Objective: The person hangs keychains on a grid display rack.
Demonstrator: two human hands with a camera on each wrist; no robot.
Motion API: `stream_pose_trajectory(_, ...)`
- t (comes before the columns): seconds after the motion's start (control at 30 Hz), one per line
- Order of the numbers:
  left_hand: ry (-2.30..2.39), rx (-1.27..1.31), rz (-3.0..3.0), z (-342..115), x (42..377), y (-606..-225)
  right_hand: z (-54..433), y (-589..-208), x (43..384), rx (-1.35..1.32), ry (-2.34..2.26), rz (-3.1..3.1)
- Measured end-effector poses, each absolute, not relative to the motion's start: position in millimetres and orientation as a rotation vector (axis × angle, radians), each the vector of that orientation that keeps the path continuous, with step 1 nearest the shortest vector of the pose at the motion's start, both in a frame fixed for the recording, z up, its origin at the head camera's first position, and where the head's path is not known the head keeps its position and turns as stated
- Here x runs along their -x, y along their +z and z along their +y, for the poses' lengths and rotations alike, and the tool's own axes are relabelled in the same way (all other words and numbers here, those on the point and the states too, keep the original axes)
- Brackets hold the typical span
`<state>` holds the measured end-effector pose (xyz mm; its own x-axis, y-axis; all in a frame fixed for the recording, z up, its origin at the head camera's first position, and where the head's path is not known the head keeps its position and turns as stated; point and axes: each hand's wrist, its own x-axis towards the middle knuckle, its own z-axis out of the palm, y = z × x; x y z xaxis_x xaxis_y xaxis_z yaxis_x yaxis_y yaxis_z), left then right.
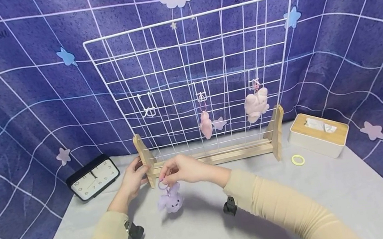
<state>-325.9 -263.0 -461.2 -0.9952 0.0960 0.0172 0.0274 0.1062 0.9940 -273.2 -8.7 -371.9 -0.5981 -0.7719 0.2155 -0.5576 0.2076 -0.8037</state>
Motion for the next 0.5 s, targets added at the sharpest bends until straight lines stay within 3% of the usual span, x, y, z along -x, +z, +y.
stream_pose_trajectory(0.5, 2.056, -0.139, 2.3, -262, 323, -456, -11, -331, 282, 1.195, -1.627, 2.161)
